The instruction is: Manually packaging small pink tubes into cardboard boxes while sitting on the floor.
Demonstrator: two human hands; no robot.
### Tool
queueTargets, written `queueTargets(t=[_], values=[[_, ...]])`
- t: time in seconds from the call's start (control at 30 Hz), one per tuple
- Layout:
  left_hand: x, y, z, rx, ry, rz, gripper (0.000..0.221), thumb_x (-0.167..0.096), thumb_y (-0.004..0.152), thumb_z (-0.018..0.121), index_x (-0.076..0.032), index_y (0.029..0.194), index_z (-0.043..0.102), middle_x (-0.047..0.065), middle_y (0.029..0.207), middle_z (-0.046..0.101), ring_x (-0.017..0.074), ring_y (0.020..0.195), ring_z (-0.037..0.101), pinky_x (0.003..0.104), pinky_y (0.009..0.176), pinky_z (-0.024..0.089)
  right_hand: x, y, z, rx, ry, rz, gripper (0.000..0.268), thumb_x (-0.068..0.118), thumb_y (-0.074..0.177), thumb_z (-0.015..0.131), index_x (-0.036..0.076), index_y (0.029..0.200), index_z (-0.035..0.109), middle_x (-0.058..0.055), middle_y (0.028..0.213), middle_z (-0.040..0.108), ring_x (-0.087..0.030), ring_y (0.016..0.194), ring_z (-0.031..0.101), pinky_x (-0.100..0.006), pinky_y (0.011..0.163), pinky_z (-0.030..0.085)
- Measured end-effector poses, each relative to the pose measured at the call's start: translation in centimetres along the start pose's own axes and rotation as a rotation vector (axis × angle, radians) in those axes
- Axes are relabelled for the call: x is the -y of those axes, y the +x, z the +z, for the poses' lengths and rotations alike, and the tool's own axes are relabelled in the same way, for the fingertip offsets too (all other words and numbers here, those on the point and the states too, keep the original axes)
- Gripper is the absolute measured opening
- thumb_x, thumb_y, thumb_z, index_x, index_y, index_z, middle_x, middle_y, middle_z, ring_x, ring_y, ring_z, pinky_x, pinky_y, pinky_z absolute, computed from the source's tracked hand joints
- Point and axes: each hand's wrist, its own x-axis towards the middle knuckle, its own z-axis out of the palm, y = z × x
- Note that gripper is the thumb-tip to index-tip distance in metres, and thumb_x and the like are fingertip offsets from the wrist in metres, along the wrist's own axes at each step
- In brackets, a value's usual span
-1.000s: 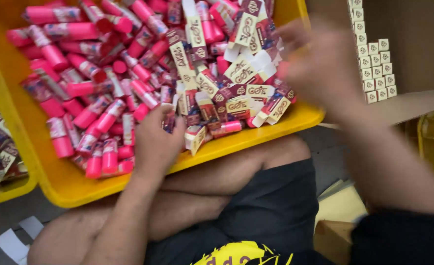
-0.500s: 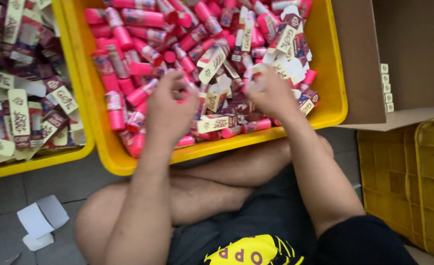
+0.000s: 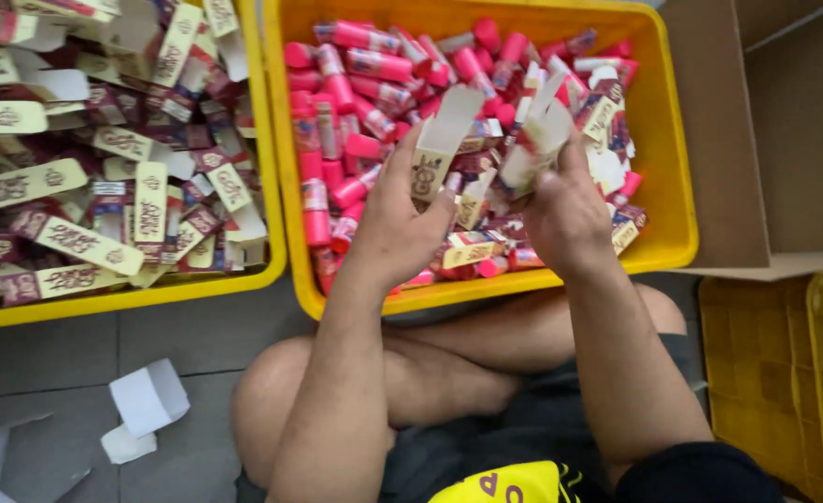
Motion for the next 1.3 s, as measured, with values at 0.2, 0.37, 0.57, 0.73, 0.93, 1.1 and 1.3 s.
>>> queueTargets(t=[0.2, 0.37, 0.57, 0.73, 0.93, 1.1, 1.3], values=[[0.8, -1.0, -2.1, 0.046, -0.210, 0.180, 0.057, -0.008, 0.097, 0.066, -0.004, 0.150, 0.047, 0.029, 0.140, 0.055, 0.0505, 0.137, 0.050, 0.061, 0.114, 0.042, -1.8, 1.3, 1.0, 0.117, -0.095, -0.076, 0.060, 0.000, 0.101, 0.059, -0.002, 0.155, 0.033, -0.021, 0.141, 0.053, -0.035, 0.132, 0.056, -0.052, 0.114, 0.047], [0.3, -2.0, -4.3, -0.004, -0.216, 0.267, 0.059, -0.004, 0.091, 0.077, -0.011, 0.140, 0.046, 0.010, 0.127, 0.067, 0.0207, 0.111, 0.070, 0.033, 0.092, 0.060, -0.3, 3.4, 3.6, 0.319, -0.003, 0.047, 0.055, 0.006, 0.095, 0.074, -0.001, 0.144, 0.050, -0.010, 0.136, 0.050, -0.026, 0.130, 0.057, -0.041, 0.122, 0.048], [0.1, -0.7, -6.0, -0.410, -0.181, 0.126, 0.035, -0.004, 0.086, 0.080, -0.002, 0.117, 0.065, 0.014, 0.107, 0.080, 0.0215, 0.094, 0.082, 0.028, 0.077, 0.070, -4.1, 6.6, 4.7, 0.433, -0.578, 0.111, 0.045, -0.012, 0.082, 0.050, 0.004, 0.121, 0.065, -0.009, 0.125, 0.068, -0.022, 0.106, 0.063, -0.033, 0.090, 0.057], [0.9, -0.9, -6.2, -0.575, -0.012, 0.075, 0.028, -0.008, 0.089, 0.078, -0.004, 0.114, 0.066, 0.007, 0.099, 0.080, 0.0160, 0.083, 0.078, 0.027, 0.071, 0.062, -11.6, 4.2, 5.9, 0.699, -1.302, -0.377, 0.044, 0.012, 0.076, 0.066, 0.013, 0.119, 0.072, -0.004, 0.115, 0.069, -0.028, 0.104, 0.061, -0.041, 0.094, 0.046], [1.9, -0.1, -5.7, -0.583, -0.071, 0.129, 0.032, -0.004, 0.090, 0.075, -0.003, 0.118, 0.060, 0.011, 0.106, 0.078, 0.0187, 0.092, 0.080, 0.028, 0.076, 0.064, -10.8, 4.5, 6.8, 0.657, -1.070, -0.271, 0.038, 0.002, 0.077, 0.066, 0.003, 0.115, 0.071, -0.013, 0.112, 0.063, -0.035, 0.090, 0.064, -0.044, 0.079, 0.054], [1.5, 0.5, -5.0, -0.543, -0.027, 0.070, 0.031, -0.008, 0.088, 0.076, -0.005, 0.115, 0.061, 0.008, 0.102, 0.079, 0.0165, 0.087, 0.080, 0.029, 0.074, 0.065, -12.5, 3.8, 8.0, 0.707, -1.251, -0.495, 0.041, 0.016, 0.077, 0.068, 0.020, 0.118, 0.069, -0.006, 0.129, 0.061, -0.031, 0.075, 0.063, -0.043, 0.059, 0.048], [1.7, 0.5, -4.9, -0.512, 0.050, -0.031, 0.032, -0.012, 0.089, 0.075, -0.007, 0.118, 0.062, 0.008, 0.104, 0.080, 0.0187, 0.091, 0.083, 0.032, 0.076, 0.069, -7.9, 4.0, 5.6, 0.532, -0.829, 0.103, 0.032, 0.016, 0.084, 0.069, 0.003, 0.112, 0.069, -0.011, 0.090, 0.078, -0.027, 0.074, 0.073, -0.038, 0.069, 0.057]])
